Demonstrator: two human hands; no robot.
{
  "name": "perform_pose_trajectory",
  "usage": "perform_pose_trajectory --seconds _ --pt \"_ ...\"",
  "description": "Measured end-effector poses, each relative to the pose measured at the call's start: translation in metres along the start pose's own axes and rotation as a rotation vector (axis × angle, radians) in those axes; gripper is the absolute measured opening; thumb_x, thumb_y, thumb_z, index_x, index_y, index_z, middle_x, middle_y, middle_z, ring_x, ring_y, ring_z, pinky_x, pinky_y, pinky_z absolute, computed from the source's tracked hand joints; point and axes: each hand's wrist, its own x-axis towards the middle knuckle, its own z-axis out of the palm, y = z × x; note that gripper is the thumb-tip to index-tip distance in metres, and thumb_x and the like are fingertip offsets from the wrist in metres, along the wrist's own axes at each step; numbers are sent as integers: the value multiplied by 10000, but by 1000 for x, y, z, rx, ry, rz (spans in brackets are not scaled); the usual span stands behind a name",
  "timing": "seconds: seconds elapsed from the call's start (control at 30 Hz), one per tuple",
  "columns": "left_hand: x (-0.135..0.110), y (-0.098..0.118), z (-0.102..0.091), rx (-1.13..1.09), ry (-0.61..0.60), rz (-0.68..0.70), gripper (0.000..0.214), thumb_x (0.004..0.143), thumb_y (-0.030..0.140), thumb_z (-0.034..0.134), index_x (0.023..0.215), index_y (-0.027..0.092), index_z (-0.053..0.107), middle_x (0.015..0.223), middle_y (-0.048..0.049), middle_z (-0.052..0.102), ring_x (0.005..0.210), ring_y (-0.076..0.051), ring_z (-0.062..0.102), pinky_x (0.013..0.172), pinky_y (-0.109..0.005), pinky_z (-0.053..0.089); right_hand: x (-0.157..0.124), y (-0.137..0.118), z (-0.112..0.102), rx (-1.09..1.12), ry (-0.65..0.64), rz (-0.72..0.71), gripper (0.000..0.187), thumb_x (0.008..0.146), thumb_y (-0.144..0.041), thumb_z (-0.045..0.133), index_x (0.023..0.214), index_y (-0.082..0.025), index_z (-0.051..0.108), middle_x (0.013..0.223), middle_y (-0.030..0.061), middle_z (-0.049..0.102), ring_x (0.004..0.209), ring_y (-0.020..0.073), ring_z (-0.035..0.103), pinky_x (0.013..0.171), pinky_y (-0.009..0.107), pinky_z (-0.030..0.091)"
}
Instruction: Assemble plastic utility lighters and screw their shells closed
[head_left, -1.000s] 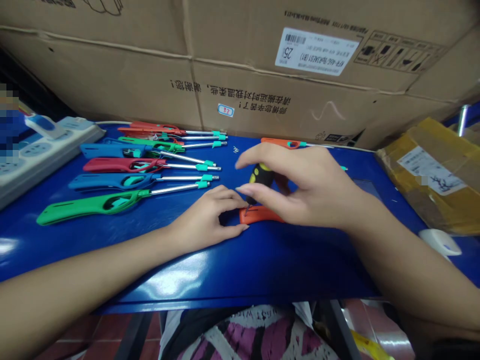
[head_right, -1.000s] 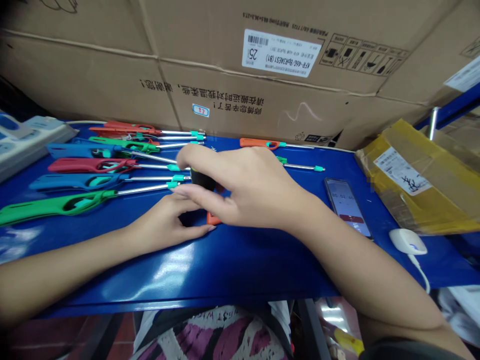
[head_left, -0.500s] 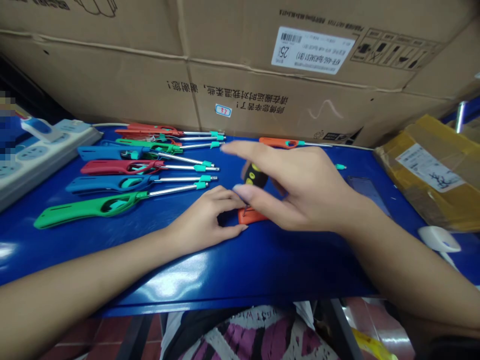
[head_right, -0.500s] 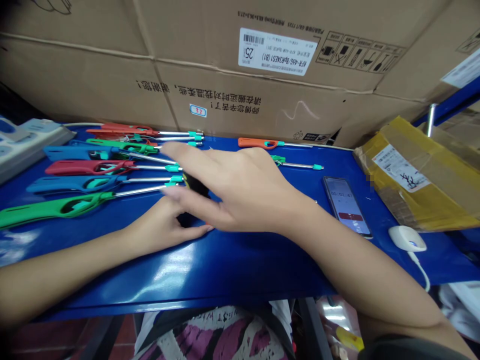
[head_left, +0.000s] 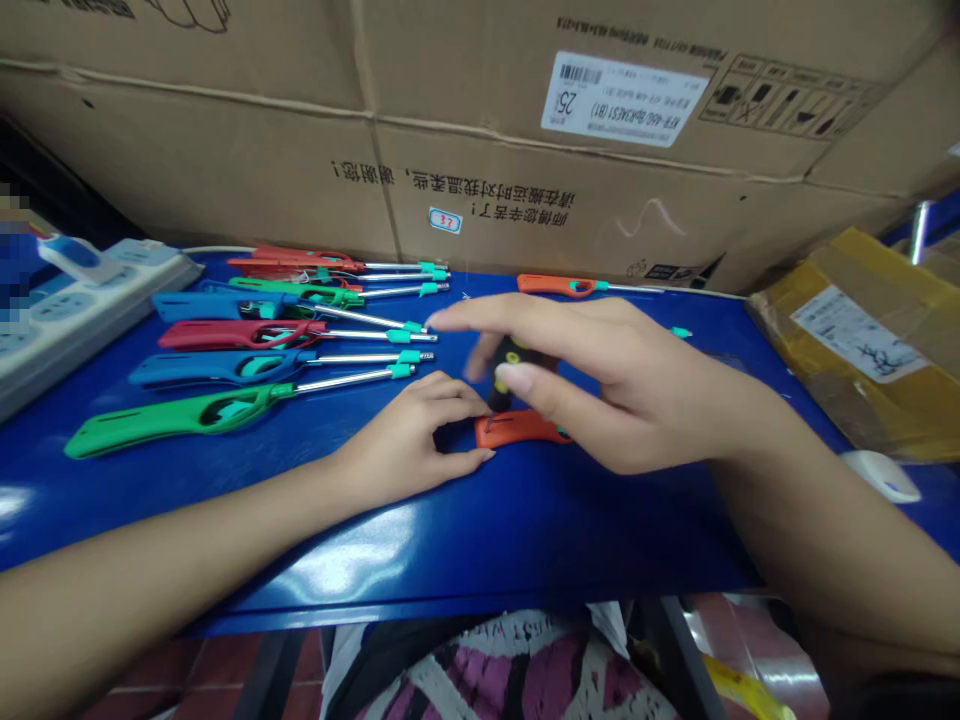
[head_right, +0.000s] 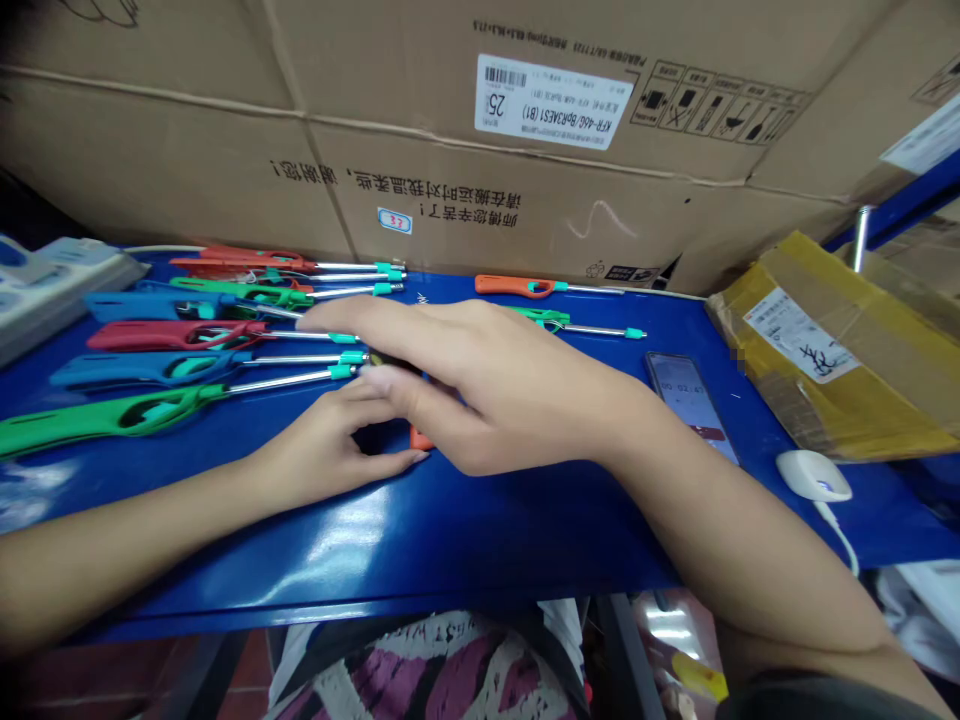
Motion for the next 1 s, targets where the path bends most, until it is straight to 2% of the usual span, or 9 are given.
perform_pose_trajectory --seconds 0.13,0.3,0.4,0.47,0.53,0.67,0.77,0.87,1.0 --pt "-1 1 0 22 3 -28 289 861 259 740 1141 191 714 1050 -58 719 1016 -252 646 887 -388 522 0 0 5 -165 113 79 334 1015 -437 545 1097 -151 698 943 35 769 828 161 709 730 262 498" --pt "-1 1 -1 -8 19 17 230 868 257 742 1089 194 728 1099 -47 723 1024 -230 640 931 -382 514 0 -1 4 -21 56 55 365 1041 -282 410 1338 -168 588 1175 58 738 992 155 698 837 275 509" --pt "0 1 -1 -1 12 6 245 857 239 744 1098 203 730 1060 -40 723 990 -225 638 902 -378 521 0 0 2 -89 69 67 303 1040 -387 482 1152 -183 676 991 29 765 869 149 708 780 261 501" --pt "0 1 -1 11 11 0 279 849 228 743 1127 207 724 1024 -36 718 954 -222 636 878 -377 525 0 0 2 -220 97 116 373 1018 -505 513 1040 -180 695 882 26 757 816 166 708 740 268 494" --pt "0 1 -1 18 16 2 275 852 236 741 1124 199 723 1014 -38 716 947 -222 634 875 -380 526 0 -1 -1 -273 64 137 396 1024 -513 487 1133 -181 674 962 40 764 878 188 714 753 283 504" --pt "0 1 0 13 16 8 210 862 261 748 1058 189 729 1053 -40 722 976 -219 636 895 -371 524 0 -5 -8 -122 -56 59 369 1054 -312 416 1387 -212 541 1301 55 693 1065 176 689 836 294 528" --pt "0 1 0 9 32 5 203 842 226 761 1038 195 723 1020 -27 719 958 -208 637 882 -353 528 0 -5 -6 -141 -27 51 303 1045 -391 482 1228 -206 638 1097 35 752 930 170 709 771 276 517" --pt "0 1 0 18 17 7 265 836 215 755 1099 202 724 1023 -31 722 958 -216 638 884 -368 526 0 -2 0 -264 38 121 375 1026 -516 495 1071 -189 671 919 32 741 864 193 704 740 289 510" --pt "0 2 -2 9 0 3 257 868 271 740 1112 190 732 1075 -58 727 1005 -232 637 913 -386 523 0 1 -5 -196 -9 97 318 1048 -345 423 1283 -195 577 1238 68 687 1058 213 669 850 338 531"
